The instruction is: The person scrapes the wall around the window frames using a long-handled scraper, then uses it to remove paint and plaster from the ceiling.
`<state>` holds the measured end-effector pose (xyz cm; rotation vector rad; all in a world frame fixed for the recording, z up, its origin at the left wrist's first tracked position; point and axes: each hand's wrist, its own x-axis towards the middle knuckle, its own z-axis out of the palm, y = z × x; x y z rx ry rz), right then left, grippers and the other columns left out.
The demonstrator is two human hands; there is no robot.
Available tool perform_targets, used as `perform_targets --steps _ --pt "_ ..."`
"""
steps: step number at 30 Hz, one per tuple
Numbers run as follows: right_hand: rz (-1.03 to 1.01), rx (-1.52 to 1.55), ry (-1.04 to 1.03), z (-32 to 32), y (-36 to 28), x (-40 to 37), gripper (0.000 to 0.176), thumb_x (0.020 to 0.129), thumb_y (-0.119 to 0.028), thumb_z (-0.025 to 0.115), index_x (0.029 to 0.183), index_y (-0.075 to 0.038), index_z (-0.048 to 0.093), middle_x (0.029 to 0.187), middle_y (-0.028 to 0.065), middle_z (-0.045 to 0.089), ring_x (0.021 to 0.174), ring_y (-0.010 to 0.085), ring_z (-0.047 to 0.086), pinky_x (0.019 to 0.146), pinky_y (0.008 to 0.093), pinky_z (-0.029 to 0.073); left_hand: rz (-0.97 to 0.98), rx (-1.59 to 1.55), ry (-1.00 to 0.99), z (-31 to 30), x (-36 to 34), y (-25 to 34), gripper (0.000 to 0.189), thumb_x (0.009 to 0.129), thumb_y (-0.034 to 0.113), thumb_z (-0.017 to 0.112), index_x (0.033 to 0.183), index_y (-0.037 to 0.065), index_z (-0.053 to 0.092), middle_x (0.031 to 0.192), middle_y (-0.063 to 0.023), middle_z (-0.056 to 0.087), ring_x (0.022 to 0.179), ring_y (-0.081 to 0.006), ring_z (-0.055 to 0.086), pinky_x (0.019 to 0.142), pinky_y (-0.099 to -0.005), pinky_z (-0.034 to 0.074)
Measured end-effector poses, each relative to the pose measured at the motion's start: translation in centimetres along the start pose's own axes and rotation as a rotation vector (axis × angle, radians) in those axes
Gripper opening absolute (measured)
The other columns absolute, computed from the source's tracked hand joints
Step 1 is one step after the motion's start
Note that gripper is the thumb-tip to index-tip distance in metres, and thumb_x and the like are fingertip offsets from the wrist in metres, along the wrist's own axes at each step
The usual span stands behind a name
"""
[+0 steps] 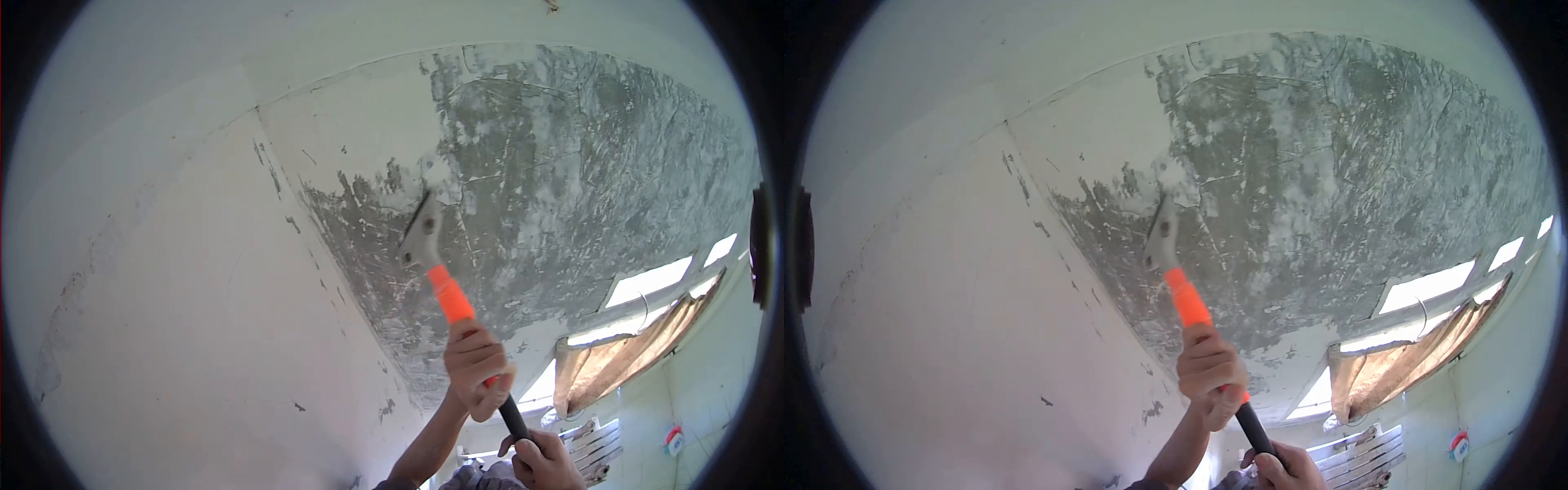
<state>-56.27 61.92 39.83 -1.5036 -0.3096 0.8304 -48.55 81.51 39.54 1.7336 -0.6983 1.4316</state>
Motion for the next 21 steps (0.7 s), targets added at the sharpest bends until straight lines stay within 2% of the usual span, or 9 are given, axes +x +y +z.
perform_targets --steps 2,4,9,12,14,17,21 --pt "-0.075 0.166 0.007 -0.8 0.6 -0.7 0.038 0.099 -0.037 0.045 0.097 -0.001 0.057 0.046 -0.0052 0.038 0.035 0.0037 0.031 0.034 0.0209 0.022 0.017 -0.021 -0.031 1.3 1.1 0.4 0.016 0.058 0.022 0.056 0.054 0.009 0.05 0.051 -0.0036 0.048 0.048 -0.0215 0.045 0.068 -0.0353 0.038" --pt "-0.075 0.187 0.028 -1.5 0.6 -1.2 0.039 0.1 -0.037 0.044 0.097 -0.001 0.057 0.046 -0.0051 0.037 0.034 0.0038 0.029 0.033 0.0211 0.02 0.033 -0.06 -0.13 2.6 1.9 0.5 0.014 0.056 0.021 0.057 0.056 0.008 0.05 0.051 -0.0024 0.047 0.049 -0.0211 0.045 0.068 -0.0352 0.038" --pt "-0.055 0.341 0.049 -2.6 0.0 -1.2 0.042 0.099 -0.039 0.042 0.097 0.001 0.055 0.044 -0.0042 0.036 0.032 0.0038 0.026 0.032 0.0211 0.016 0.064 -0.084 -0.176 4.6 3.9 0.7 0.014 0.052 0.017 0.059 0.057 0.009 0.049 0.05 -0.0008 0.044 0.049 -0.0206 0.043 0.064 -0.0355 0.038" --pt "-0.028 0.355 -0.022 -3.0 -0.3 -1.0 0.043 0.099 -0.04 0.043 0.097 0.001 0.055 0.045 -0.0035 0.037 0.032 0.0037 0.027 0.031 0.021 0.016 0.081 -0.087 -0.168 4.7 3.4 0.4 0.014 0.051 0.016 0.059 0.056 0.01 0.047 0.049 -0.0001 0.042 0.048 -0.0202 0.042 0.064 -0.0348 0.037" --pt "-0.087 0.287 -0.057 -3.3 1.0 -0.4 0.045 0.098 -0.043 0.045 0.097 0.001 0.054 0.046 -0.0034 0.038 0.033 0.0038 0.027 0.032 0.0209 0.017 0.029 -0.098 -0.132 4.4 2.2 0.5 0.013 0.05 0.015 0.058 0.055 0.01 0.047 0.049 0.0 0.042 0.048 -0.0198 0.042 0.064 -0.0342 0.037" --pt "-0.051 0.3 -0.045 -3.3 0.9 -0.3 0.046 0.098 -0.043 0.045 0.096 0.002 0.055 0.046 -0.0039 0.038 0.033 0.0036 0.027 0.032 0.0209 0.017 0.035 -0.082 -0.122 4.4 2.2 0.0 0.014 0.05 0.014 0.058 0.053 0.011 0.044 0.049 0.0007 0.041 0.047 -0.0184 0.042 0.063 -0.0335 0.036" --pt "-0.111 0.319 -0.017 -3.8 -1.2 1.1 0.047 0.097 -0.044 0.045 0.092 0.002 0.055 0.046 -0.0046 0.037 0.033 0.0033 0.027 0.032 0.0212 0.017 0.141 -0.053 -0.18 4.7 6.7 -0.4 0.015 0.05 0.013 0.057 0.053 0.013 0.042 0.048 0.0021 0.039 0.046 -0.0174 0.041 0.062 -0.0328 0.035"
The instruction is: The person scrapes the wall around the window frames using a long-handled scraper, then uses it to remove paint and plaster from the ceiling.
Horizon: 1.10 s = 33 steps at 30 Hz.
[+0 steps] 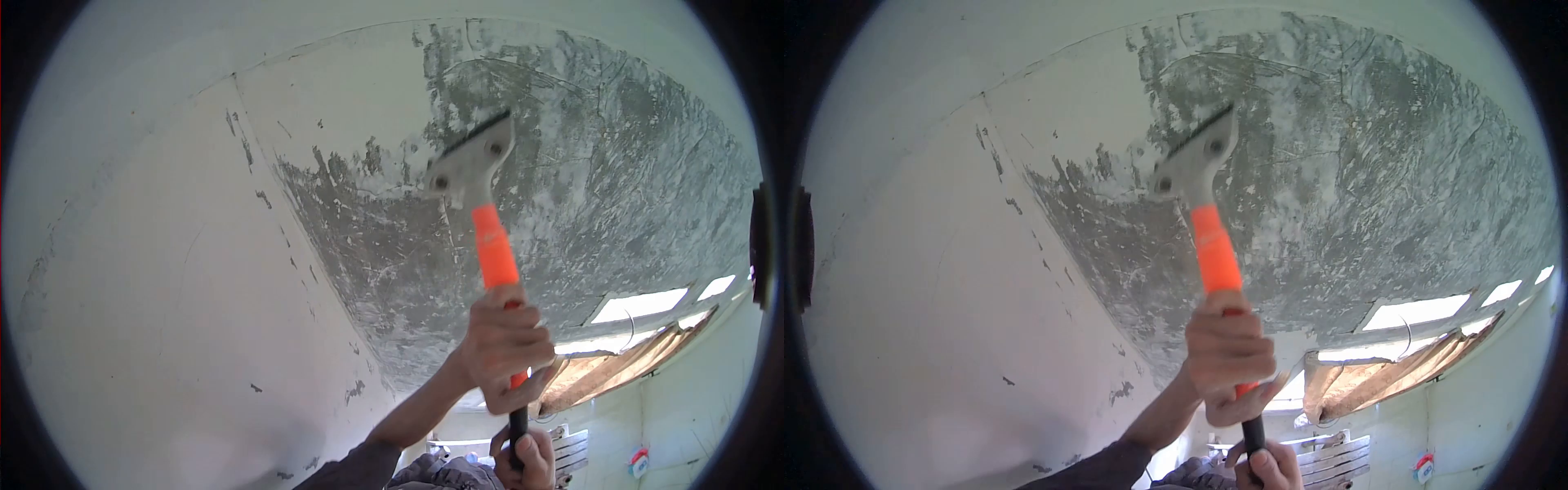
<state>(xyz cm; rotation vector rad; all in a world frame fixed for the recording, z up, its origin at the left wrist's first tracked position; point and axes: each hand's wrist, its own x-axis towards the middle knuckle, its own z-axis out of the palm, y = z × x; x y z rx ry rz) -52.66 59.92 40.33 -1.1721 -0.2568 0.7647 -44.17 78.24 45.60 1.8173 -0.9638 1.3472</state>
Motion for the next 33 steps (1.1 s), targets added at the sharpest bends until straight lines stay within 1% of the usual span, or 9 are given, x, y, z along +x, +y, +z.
perform_targets --steps 4,7,14,16,20,22,29,31,33 --pt "-0.012 -0.032 0.014 -0.2 -0.1 -0.2 0.049 0.096 -0.046 0.046 0.092 0.001 0.056 0.045 -0.005 0.036 0.033 0.0031 0.027 0.032 0.0213 0.016 0.004 0.013 0.061 0.9 -0.5 -0.2 0.016 0.05 0.013 0.057 0.053 0.013 0.041 0.048 0.0025 0.038 0.045 -0.0177 0.04 0.061 -0.0328 0.035" --pt "0.045 -0.051 0.02 -1.1 0.9 -0.5 0.048 0.097 -0.046 0.045 0.093 0.001 0.056 0.045 -0.0048 0.036 0.033 0.0029 0.026 0.033 0.0212 0.016 -0.116 -0.03 0.112 1.7 -3.0 0.3 0.016 0.05 0.014 0.057 0.053 0.013 0.041 0.049 0.0026 0.037 0.045 -0.0178 0.04 0.061 -0.0328 0.035" --pt "0.008 -0.107 0.014 -0.6 -0.2 -0.7 0.048 0.098 -0.045 0.044 0.094 0.001 0.058 0.046 -0.0058 0.037 0.036 0.0026 0.029 0.035 0.0209 0.017 0.018 0.029 0.09 1.2 -2.1 0.0 0.017 0.05 0.019 0.056 0.053 0.011 0.041 0.048 0.0006 0.039 0.046 -0.0186 0.041 0.061 -0.0326 0.036" --pt "-0.042 -0.181 0.027 -0.9 0.4 -1.0 0.047 0.098 -0.043 0.044 0.094 0.001 0.059 0.046 -0.0065 0.036 0.037 0.0024 0.029 0.036 0.0203 0.018 -0.069 0.006 0.168 1.8 -3.1 0.9 0.018 0.051 0.02 0.055 0.052 0.01 0.041 0.049 0.0001 0.04 0.045 -0.0191 0.042 0.061 -0.0331 0.036" --pt "0.01 -0.18 0.054 -1.0 0.0 -1.4 0.044 0.098 -0.041 0.045 0.094 0.001 0.059 0.047 -0.0066 0.037 0.037 0.0021 0.03 0.036 0.0204 0.019 -0.041 -0.009 0.128 1.8 -3.2 0.6 0.016 0.053 0.019 0.054 0.052 0.01 0.041 0.048 -0.0002 0.04 0.045 -0.0192 0.042 0.063 -0.0334 0.037" --pt "0.0 -0.183 0.038 -1.4 -0.2 -1.3 0.045 0.098 -0.041 0.045 0.094 0.001 0.059 0.047 -0.0064 0.037 0.037 0.0021 0.03 0.036 0.0205 0.019 -0.028 -0.012 0.242 2.5 -3.1 0.6 0.022 0.054 0.018 0.056 0.046 0.01 0.037 0.042 0.0001 0.038 0.042 -0.0181 0.04 0.063 -0.0341 0.032" --pt "0.009 -0.205 -0.008 -1.8 -0.4 -1.3 0.046 0.098 -0.043 0.045 0.095 0.001 0.059 0.047 -0.0062 0.038 0.037 0.002 0.03 0.036 0.0207 0.02 -0.032 0.033 0.179 2.4 -2.6 0.4 0.024 0.059 0.021 0.056 0.046 0.011 0.038 0.042 0.0008 0.038 0.042 -0.0167 0.039 0.065 -0.034 0.031" --pt "-0.037 -0.235 -0.008 -1.8 -0.1 -1.5 0.046 0.098 -0.043 0.045 0.096 0.002 0.059 0.047 -0.0066 0.038 0.037 0.0021 0.032 0.036 0.0207 0.021 -0.065 -0.008 0.268 3.1 -3.3 0.8 0.025 0.062 0.023 0.056 0.046 0.011 0.04 0.043 0.0012 0.039 0.042 -0.0158 0.039 0.066 -0.0345 0.031" --pt "-0.093 -0.282 0.001 -1.9 -0.2 -1.4 0.046 0.098 -0.042 0.045 0.096 0.002 0.059 0.047 -0.0069 0.037 0.037 0.0022 0.032 0.036 0.0205 0.021 -0.046 0.011 0.212 2.0 -2.6 0.4 0.025 0.063 0.023 0.056 0.046 0.011 0.041 0.043 0.0014 0.039 0.042 -0.0156 0.039 0.067 -0.0346 0.032"
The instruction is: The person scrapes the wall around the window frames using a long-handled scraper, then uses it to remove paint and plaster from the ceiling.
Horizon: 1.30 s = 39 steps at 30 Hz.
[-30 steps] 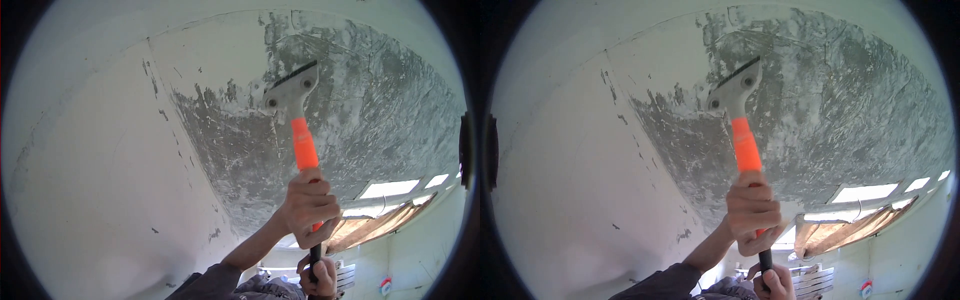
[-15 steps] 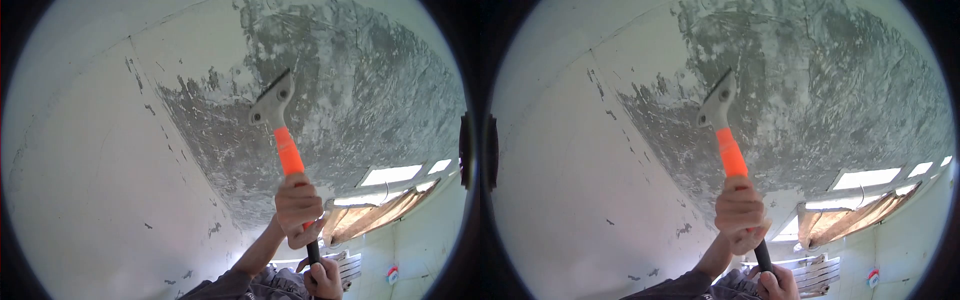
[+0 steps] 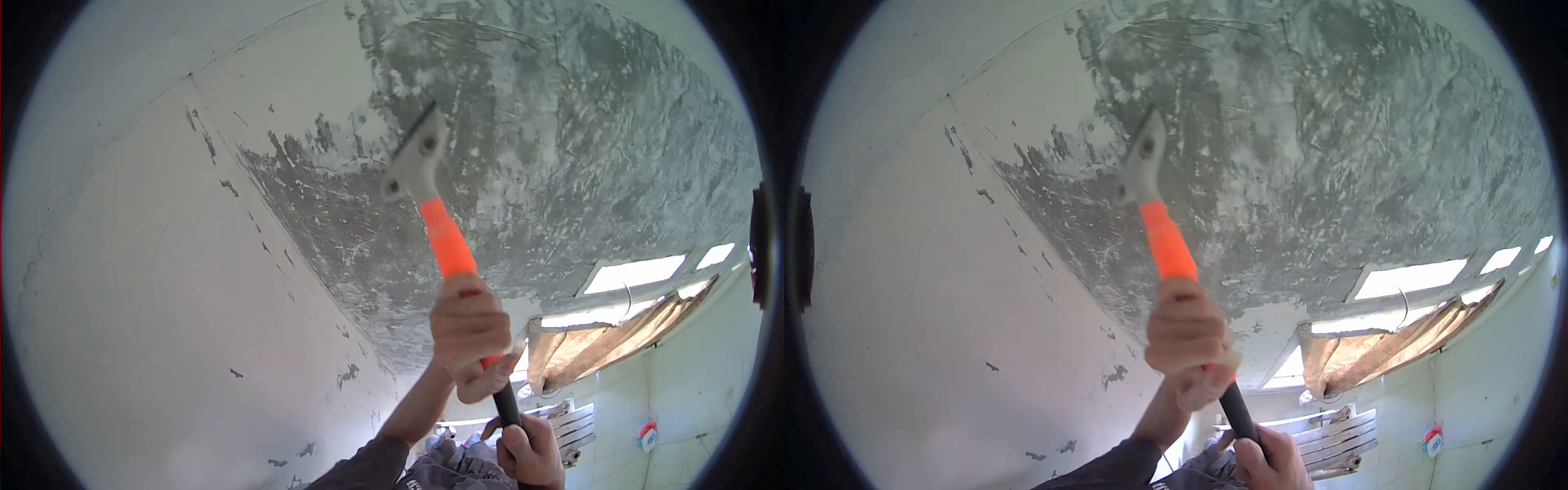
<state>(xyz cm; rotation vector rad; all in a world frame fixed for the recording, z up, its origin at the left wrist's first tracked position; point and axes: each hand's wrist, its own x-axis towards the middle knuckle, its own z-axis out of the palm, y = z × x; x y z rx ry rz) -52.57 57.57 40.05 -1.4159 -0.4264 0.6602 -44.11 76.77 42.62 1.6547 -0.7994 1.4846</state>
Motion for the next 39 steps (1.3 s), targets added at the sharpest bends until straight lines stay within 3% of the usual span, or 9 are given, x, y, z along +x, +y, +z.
perform_targets --steps 3,10,11,16,24,30,34,39 --pt "0.088 0.057 -0.001 0.3 -0.6 0.3 0.045 0.098 -0.042 0.045 0.096 0.001 0.058 0.047 -0.007 0.037 0.037 0.0021 0.032 0.037 0.0207 0.021 0.009 0.011 -0.029 -0.2 -0.1 0.2 0.027 0.065 0.025 0.056 0.046 0.011 0.043 0.043 0.0018 0.039 0.042 -0.0154 0.039 0.067 -0.0346 0.032" --pt "0.061 0.05 -0.038 0.5 -1.7 1.3 0.042 0.099 -0.04 0.044 0.095 0.0 0.059 0.047 -0.0069 0.036 0.037 0.0023 0.03 0.036 0.0205 0.02 0.027 0.042 -0.089 -1.1 1.4 -0.2 0.027 0.069 0.025 0.056 0.048 0.011 0.046 0.044 0.0013 0.04 0.043 -0.0165 0.041 0.065 -0.0338 0.031" --pt "0.248 0.073 -0.018 0.6 -2.4 1.0 0.039 0.095 -0.035 0.049 0.094 0.003 0.059 0.046 -0.0025 0.041 0.038 0.0041 0.035 0.038 0.0213 0.024 0.037 0.043 -0.05 -0.8 0.9 -0.3 0.026 0.067 0.025 0.057 0.048 0.011 0.045 0.044 0.0013 0.04 0.042 -0.0168 0.041 0.064 -0.0338 0.031" --pt "0.183 0.084 0.011 0.3 -1.9 0.9 0.052 0.092 -0.045 0.052 0.09 0.007 0.058 0.045 -0.0022 0.039 0.036 0.0048 0.031 0.037 0.0228 0.02 0.058 0.063 -0.119 -0.7 2.4 -0.3 0.026 0.065 0.023 0.056 0.047 0.01 0.043 0.044 0.0002 0.039 0.043 -0.0178 0.041 0.063 -0.0337 0.031" --pt "0.098 0.131 -0.004 0.3 -2.0 0.7 0.043 0.098 -0.04 0.046 0.094 0.001 0.059 0.048 -0.0058 0.038 0.037 0.0026 0.029 0.036 0.0213 0.019 0.008 0.019 -0.158 -0.3 2.1 0.4 0.026 0.061 0.023 0.057 0.048 0.01 0.039 0.045 -0.0001 0.039 0.044 -0.0185 0.042 0.064 -0.034 0.032" --pt "0.033 0.111 -0.018 0.4 -1.8 0.7 0.049 0.097 -0.045 0.045 0.093 0.002 0.058 0.046 -0.0062 0.037 0.036 0.0023 0.029 0.035 0.0211 0.019 0.006 0.048 -0.144 -0.3 2.8 0.2 0.029 0.066 0.025 0.056 0.048 0.01 0.038 0.045 0.0 0.039 0.045 -0.0186 0.043 0.065 -0.0344 0.032" --pt "0.103 0.148 -0.009 1.4 -2.8 0.7 0.047 0.098 -0.043 0.044 0.095 0.002 0.059 0.045 -0.0064 0.037 0.035 0.0021 0.029 0.035 0.0211 0.019 0.022 0.035 -0.163 -0.7 3.0 0.3 0.032 0.07 0.027 0.056 0.047 0.011 0.04 0.045 0.0002 0.039 0.045 -0.0183 0.042 0.067 -0.0344 0.032" --pt "0.046 0.128 -0.015 1.1 -2.7 1.1 0.042 0.098 -0.038 0.045 0.094 0.001 0.06 0.047 -0.0066 0.037 0.037 0.0022 0.03 0.036 0.0207 0.02 -0.029 0.015 -0.136 -0.4 2.6 0.5 0.037 0.075 0.031 0.055 0.047 0.01 0.042 0.045 0.0011 0.041 0.044 -0.0174 0.039 0.07 -0.0349 0.032"
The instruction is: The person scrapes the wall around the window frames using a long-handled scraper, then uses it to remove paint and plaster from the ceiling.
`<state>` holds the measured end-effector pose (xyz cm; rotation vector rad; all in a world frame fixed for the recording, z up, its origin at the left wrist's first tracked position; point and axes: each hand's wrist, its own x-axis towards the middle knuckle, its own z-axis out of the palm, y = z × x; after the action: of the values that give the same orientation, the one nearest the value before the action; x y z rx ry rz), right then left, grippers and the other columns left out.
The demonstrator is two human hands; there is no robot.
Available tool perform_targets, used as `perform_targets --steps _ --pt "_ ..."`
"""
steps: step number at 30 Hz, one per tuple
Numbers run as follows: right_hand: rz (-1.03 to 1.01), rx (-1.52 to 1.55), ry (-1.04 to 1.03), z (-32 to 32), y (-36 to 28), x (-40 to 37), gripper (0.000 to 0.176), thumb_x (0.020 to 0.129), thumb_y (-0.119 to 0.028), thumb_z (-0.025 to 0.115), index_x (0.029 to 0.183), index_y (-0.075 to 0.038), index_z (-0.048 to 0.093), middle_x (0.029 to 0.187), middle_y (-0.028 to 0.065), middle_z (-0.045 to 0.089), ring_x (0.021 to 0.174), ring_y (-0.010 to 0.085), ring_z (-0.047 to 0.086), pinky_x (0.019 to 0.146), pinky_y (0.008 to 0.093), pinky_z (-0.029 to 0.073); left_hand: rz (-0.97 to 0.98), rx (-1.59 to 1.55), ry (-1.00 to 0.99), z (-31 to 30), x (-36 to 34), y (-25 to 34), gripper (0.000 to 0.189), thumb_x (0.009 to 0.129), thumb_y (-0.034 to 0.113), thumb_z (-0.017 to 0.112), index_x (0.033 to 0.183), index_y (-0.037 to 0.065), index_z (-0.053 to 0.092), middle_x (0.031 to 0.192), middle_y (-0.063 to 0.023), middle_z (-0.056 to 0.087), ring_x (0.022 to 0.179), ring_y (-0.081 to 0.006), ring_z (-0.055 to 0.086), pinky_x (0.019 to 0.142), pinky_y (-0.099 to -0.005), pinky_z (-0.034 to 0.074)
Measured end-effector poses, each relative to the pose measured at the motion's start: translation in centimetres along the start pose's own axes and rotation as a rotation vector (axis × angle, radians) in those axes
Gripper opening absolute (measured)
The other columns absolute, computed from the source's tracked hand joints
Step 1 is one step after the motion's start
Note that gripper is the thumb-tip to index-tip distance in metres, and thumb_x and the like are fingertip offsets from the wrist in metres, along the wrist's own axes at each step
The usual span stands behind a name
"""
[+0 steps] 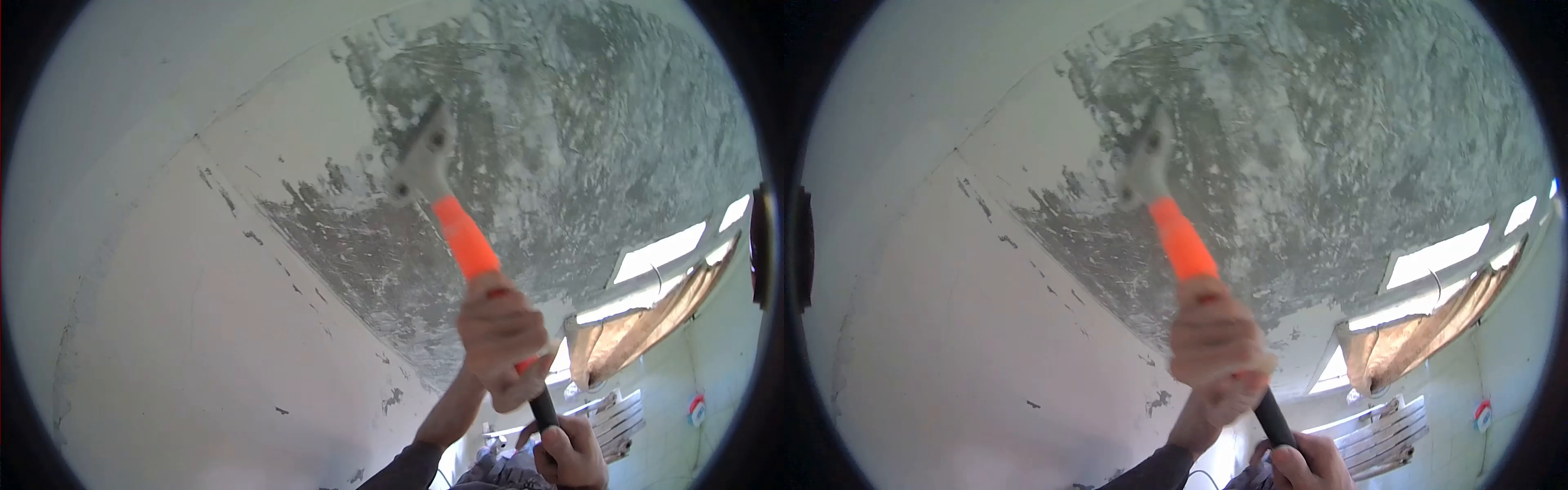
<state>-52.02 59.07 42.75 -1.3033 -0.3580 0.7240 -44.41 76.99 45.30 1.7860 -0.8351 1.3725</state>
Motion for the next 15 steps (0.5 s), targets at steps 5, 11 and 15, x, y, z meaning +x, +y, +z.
perform_targets --steps 5,11,15 --pt "0.054 0.017 0.01 1.0 -1.0 -0.4 0.045 0.096 -0.04 0.048 0.093 0.002 0.06 0.046 -0.0052 0.038 0.037 0.0033 0.031 0.037 0.0212 0.021 0.045 0.011 0.063 -0.8 0.0 -0.4 0.039 0.077 0.032 0.054 0.047 0.01 0.041 0.044 0.0009 0.039 0.044 -0.0175 0.039 0.071 -0.0347 0.031" --pt "0.176 -0.034 0.051 1.3 -0.9 -0.9 0.055 0.093 -0.048 0.052 0.094 0.006 0.059 0.045 -0.0023 0.039 0.037 0.005 0.033 0.038 0.0228 0.021 -0.001 0.036 0.002 -1.1 -0.2 0.0 0.038 0.074 0.033 0.055 0.046 0.012 0.041 0.044 0.0012 0.04 0.046 -0.0171 0.041 0.072 -0.0347 0.032" --pt "0.137 -0.005 0.016 1.0 0.1 -1.1 0.055 0.094 -0.048 0.05 0.096 0.006 0.06 0.046 -0.0021 0.041 0.038 0.0049 0.033 0.038 0.0225 0.022 -0.005 0.028 0.063 -0.7 -0.9 0.6 0.038 0.074 0.034 0.055 0.047 0.012 0.041 0.044 0.0012 0.042 0.047 -0.0168 0.041 0.073 -0.0346 0.032"
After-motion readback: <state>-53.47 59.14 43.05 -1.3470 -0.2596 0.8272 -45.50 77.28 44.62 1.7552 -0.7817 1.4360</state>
